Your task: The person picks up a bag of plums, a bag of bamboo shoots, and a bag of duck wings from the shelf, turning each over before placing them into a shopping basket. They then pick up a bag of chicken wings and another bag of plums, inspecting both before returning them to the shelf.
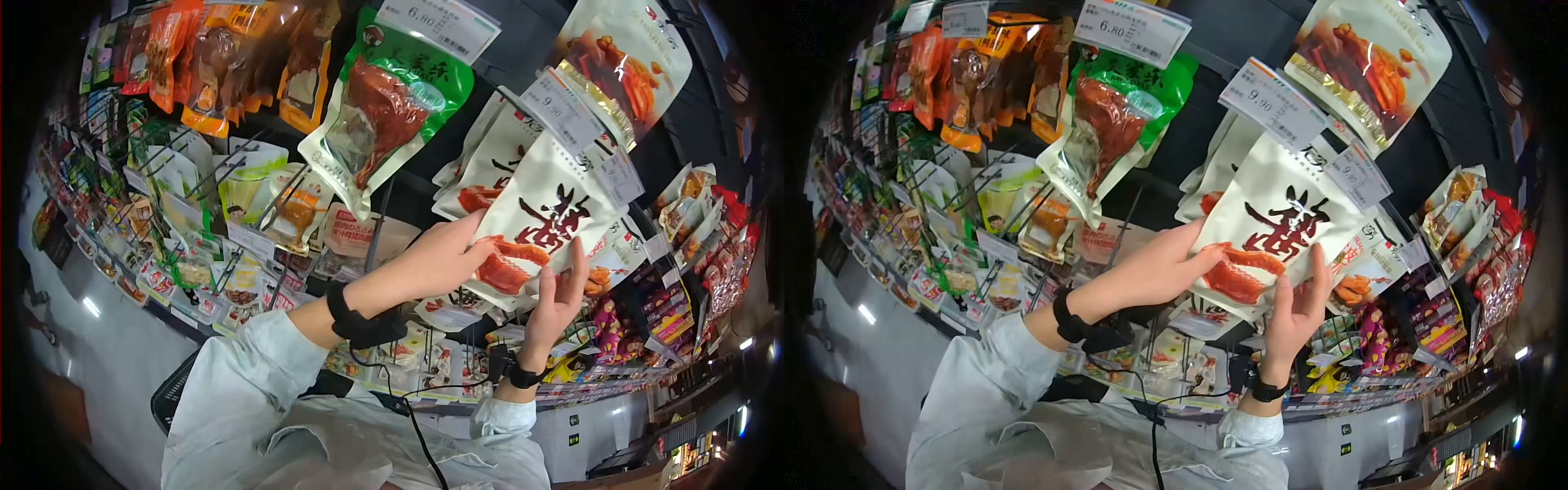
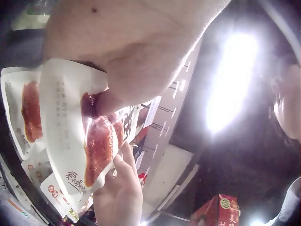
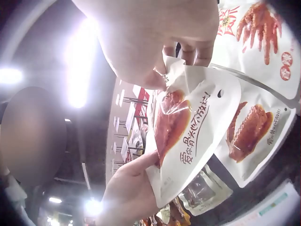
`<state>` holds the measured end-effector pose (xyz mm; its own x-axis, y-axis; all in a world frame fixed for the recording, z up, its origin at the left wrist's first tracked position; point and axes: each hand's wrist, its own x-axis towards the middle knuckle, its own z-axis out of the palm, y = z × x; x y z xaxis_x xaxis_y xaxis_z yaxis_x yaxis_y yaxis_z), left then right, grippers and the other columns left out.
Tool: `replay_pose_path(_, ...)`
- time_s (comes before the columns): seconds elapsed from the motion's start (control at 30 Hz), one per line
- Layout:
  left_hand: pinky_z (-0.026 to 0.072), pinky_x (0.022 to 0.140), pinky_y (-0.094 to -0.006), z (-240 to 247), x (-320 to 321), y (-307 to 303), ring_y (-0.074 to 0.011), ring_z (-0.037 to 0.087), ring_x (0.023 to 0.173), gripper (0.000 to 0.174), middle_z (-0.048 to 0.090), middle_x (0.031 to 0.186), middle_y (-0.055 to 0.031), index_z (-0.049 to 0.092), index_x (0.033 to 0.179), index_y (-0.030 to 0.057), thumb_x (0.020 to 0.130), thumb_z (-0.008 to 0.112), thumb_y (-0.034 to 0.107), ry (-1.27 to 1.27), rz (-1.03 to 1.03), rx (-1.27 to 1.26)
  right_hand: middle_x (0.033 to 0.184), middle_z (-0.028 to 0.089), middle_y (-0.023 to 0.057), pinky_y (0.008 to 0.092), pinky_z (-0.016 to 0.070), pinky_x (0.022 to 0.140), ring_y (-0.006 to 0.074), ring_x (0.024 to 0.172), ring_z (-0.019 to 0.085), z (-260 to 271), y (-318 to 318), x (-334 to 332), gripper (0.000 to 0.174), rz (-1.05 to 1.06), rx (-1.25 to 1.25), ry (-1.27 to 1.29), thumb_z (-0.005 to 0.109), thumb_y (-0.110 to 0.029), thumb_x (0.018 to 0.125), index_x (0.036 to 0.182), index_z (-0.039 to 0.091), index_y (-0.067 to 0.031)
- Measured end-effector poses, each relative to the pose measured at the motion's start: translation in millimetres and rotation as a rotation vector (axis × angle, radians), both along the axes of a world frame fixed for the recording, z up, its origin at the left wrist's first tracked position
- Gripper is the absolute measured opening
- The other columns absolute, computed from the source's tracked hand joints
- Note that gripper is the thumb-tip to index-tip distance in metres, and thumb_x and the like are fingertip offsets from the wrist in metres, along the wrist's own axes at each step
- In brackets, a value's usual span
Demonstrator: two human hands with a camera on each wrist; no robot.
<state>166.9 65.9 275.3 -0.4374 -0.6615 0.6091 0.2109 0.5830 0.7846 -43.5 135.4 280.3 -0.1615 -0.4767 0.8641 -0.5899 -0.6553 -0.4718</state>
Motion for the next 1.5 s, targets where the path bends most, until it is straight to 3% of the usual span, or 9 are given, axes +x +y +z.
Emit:
replay_pose_path(0.63,0.0503,0.089,-0.0382,-21,-27,-27,-0.0284,0.067,0.103,0.033,0.069,0.110,-0.0192,0.055,0.125,0.0003,0.098,0.054,0.020,0.029,0.175,-0.026,0.138,0.051,0.0077,0.0276,0.0401,0.101,0.0151,0.118,0.051,11,-8,6,0.061,-0.084,0.098,0.053,0.064,-0.005,0.089,0.146,0.045,-0.0025)
replay_pose_path(0.8,0.0532,0.065,-0.0484,-27,-61,-69,-0.0447,0.066,0.072,0.027,0.065,0.075,-0.0268,0.068,0.076,-0.0028,0.088,0.056,0.018,-0.073,0.359,-0.060,0.142,0.052,0.0107,0.0319,0.0435,0.098,0.0154,0.111,0.052,13,-29,-1,0.065,-0.135,0.239,0.177,0.065,-0.010,0.091,0.151,0.040,-0.0086)
replay_pose_path(0.87,0.0534,0.079,-0.0504,-13,-31,-35,-0.0473,0.066,0.087,0.043,0.065,0.087,-0.0344,0.060,0.105,-0.0143,0.086,0.060,0.024,-0.142,0.321,0.022,0.150,0.042,0.0153,0.0330,0.0378,0.107,0.0203,0.128,0.047,12,-27,13,0.064,0.015,0.312,0.055,0.061,-0.008,0.095,0.153,0.034,-0.0054)
replay_pose_path(0.93,0.0369,0.110,-0.0468,-20,-7,-6,-0.0487,0.041,0.132,0.079,0.044,0.136,-0.0391,0.023,0.143,-0.0158,0.087,0.062,0.024,-0.058,0.392,-0.124,0.156,0.035,0.0152,0.0359,0.0269,0.115,0.0224,0.140,0.037,0,-16,17,0.058,-0.019,0.269,0.041,0.059,-0.006,0.097,0.150,0.036,0.0007)
replay_pose_path(0.97,0.0320,0.114,-0.0447,-30,2,4,-0.0478,0.033,0.138,0.082,0.034,0.143,-0.0392,0.023,0.143,-0.0160,0.086,0.064,0.025,-0.007,0.436,-0.194,0.155,0.036,0.0152,0.0378,0.0282,0.116,0.0220,0.139,0.039,-5,-5,22,0.053,-0.072,0.246,0.063,0.057,-0.005,0.098,0.147,0.039,0.0027)
replay_pose_path(1.07,0.0381,0.108,-0.0438,-42,61,54,-0.0409,0.044,0.131,0.075,0.044,0.141,-0.0290,0.032,0.143,-0.0096,0.085,0.068,0.021,0.111,0.369,-0.221,0.149,0.042,0.0186,0.0403,0.0369,0.112,0.0253,0.134,0.045,-30,37,30,0.038,-0.085,0.135,0.030,0.053,0.000,0.099,0.136,0.047,0.0050)
replay_pose_path(1.13,0.0475,0.095,-0.0363,-53,115,89,-0.0264,0.063,0.109,0.043,0.065,0.117,-0.0168,0.055,0.128,-0.0024,0.089,0.066,0.014,0.100,0.140,-0.078,0.139,0.051,0.0206,0.0392,0.0471,0.104,0.0279,0.120,0.057,-62,72,20,0.026,-0.205,0.091,0.020,0.051,0.002,0.099,0.124,0.052,0.0071)
replay_pose_path(1.27,0.0483,0.091,-0.0318,-139,198,135,-0.0190,0.066,0.098,0.028,0.070,0.101,-0.0107,0.061,0.122,-0.0008,0.097,0.059,0.011,0.146,-0.158,0.621,0.112,0.061,0.0136,0.0309,0.0501,0.084,0.0192,0.091,0.060,-141,148,-1,0.014,-0.319,0.210,-0.029,0.053,0.001,0.098,0.109,0.060,0.0033)
replay_pose_path(1.5,0.0505,0.083,-0.0292,-378,267,225,-0.0154,0.063,0.089,0.016,0.067,0.087,-0.0029,0.062,0.104,0.0072,0.097,0.058,0.021,0.440,0.498,1.673,0.099,0.066,0.0048,0.0260,0.0503,0.079,0.0113,0.086,0.059,-297,272,-8,0.012,-0.450,0.912,-0.231,0.058,-0.005,0.098,0.107,0.065,-0.0005)
